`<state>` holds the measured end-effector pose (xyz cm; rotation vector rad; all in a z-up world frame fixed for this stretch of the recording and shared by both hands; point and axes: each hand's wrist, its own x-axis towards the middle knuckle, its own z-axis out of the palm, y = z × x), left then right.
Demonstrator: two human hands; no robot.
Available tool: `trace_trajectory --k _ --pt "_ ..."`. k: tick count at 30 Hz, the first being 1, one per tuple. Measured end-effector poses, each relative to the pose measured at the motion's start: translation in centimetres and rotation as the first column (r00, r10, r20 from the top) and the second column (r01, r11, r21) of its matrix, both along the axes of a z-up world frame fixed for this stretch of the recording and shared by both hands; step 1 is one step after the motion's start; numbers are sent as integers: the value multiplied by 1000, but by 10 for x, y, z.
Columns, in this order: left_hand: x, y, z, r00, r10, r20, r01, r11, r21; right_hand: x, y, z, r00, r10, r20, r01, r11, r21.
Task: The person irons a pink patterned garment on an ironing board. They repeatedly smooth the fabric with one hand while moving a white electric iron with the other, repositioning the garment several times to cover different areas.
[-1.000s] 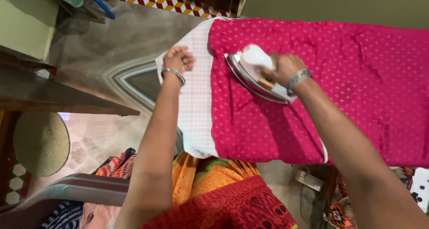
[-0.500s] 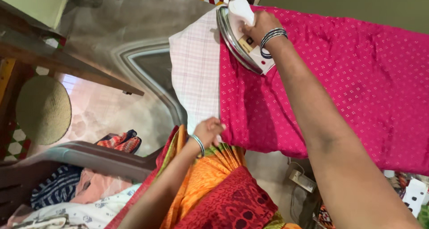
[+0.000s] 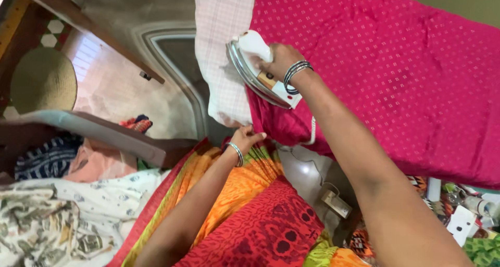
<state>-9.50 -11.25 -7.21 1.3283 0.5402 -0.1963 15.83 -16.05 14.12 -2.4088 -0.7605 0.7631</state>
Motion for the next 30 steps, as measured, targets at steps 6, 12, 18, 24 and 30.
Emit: trace_trajectory --k 6,12,18,24,30 --pt "-12 7 -18 932 322 -166 -344 930 -130 -47 -53 4 997 43 64 -34 990 -134" --pt "-41 56 -37 835 551 11 -537 818 -209 -46 -138 -11 970 -20 241 90 955 -283" --pt "-51 61 -26 891 454 -23 -454 885 -102 -18 -259 -22 938 -189 291 263 934 -243" --pt "-41 62 -2 905 413 -103 -424 891 -159 -22 -377 -35 943 -265 202 318 896 -308" --pt "-22 63 -1 938 347 -17 -340 906 -254 -67 -389 -36 966 -177 190 223 940 -258"
